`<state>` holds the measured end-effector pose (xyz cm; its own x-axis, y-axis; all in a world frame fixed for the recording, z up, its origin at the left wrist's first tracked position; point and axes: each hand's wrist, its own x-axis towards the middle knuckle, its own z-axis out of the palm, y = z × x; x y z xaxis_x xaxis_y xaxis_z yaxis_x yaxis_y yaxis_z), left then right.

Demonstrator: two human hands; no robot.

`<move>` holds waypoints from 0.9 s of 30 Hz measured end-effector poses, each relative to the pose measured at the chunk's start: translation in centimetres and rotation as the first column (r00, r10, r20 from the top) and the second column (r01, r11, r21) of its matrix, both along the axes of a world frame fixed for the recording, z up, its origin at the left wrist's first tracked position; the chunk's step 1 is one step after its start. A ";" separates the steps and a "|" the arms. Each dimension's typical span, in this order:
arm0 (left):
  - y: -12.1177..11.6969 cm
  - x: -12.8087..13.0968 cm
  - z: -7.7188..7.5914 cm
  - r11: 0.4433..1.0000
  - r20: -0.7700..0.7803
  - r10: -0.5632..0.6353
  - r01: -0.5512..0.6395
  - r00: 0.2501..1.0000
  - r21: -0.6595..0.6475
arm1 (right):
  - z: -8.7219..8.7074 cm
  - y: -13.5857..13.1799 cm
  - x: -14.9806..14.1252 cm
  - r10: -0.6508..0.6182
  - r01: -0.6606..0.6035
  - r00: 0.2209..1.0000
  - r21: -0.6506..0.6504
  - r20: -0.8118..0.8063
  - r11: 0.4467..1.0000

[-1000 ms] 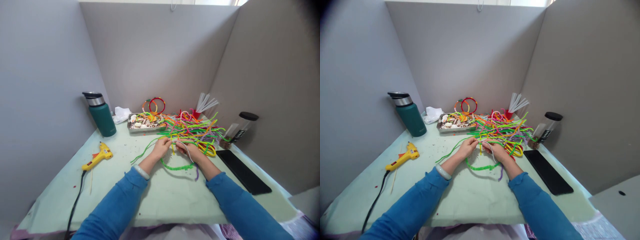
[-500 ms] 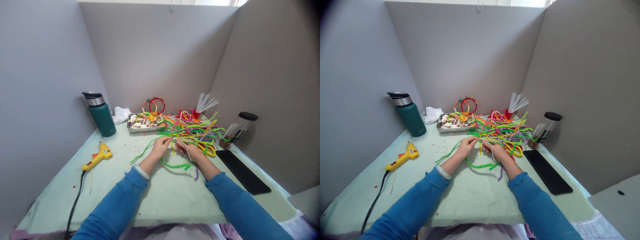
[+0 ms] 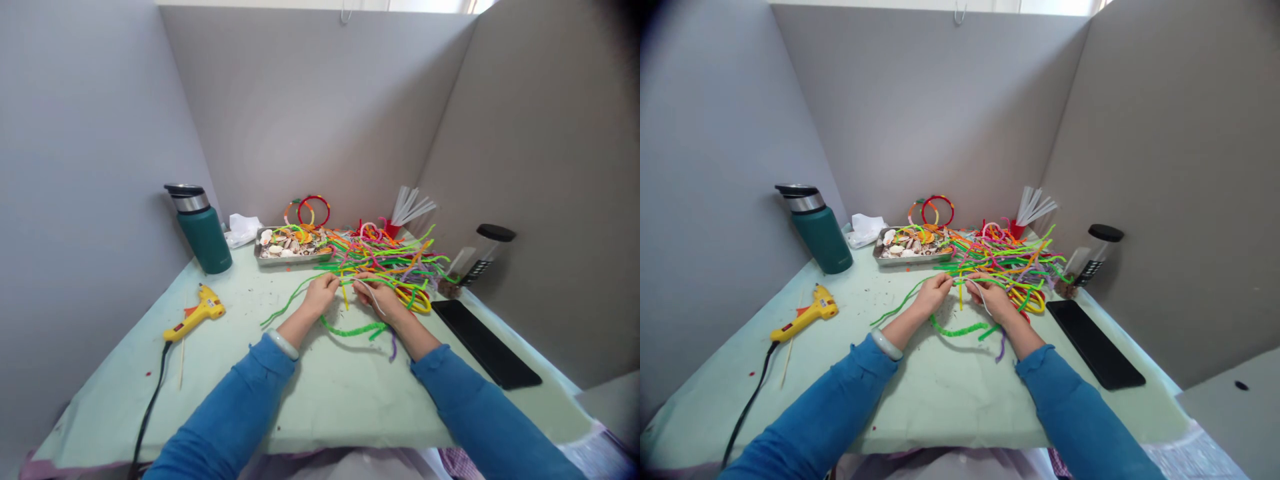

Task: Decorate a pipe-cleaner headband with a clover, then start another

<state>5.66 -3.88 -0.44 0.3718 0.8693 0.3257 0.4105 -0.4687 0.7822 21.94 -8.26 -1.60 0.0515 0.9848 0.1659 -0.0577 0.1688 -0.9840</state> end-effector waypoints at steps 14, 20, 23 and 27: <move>-0.5 -0.1 0.3 0.986 -0.195 -0.074 0.102 0.978 0.133 | -0.3 0.0 0.6 0.095 -0.090 0.994 -0.106 0.045 0.990; -0.8 0.0 0.3 0.979 -0.270 -0.043 0.094 0.962 0.179 | -0.1 0.0 0.6 0.099 -0.096 0.995 -0.104 0.021 0.990; -1.0 0.0 0.3 0.977 -0.293 -0.017 0.078 0.956 0.198 | -0.1 -0.1 0.6 0.102 -0.100 0.995 -0.102 0.015 0.990; -1.1 0.0 0.3 0.974 -0.305 0.011 0.059 0.952 0.220 | -0.2 -0.1 0.6 0.125 -0.124 0.992 -0.103 0.005 0.987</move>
<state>5.64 -5.02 -0.11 0.5032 0.7761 0.3800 0.5972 -0.6301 0.4963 22.58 -8.36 -1.80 -0.0741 0.9952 0.0643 -0.0603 0.0599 -0.9964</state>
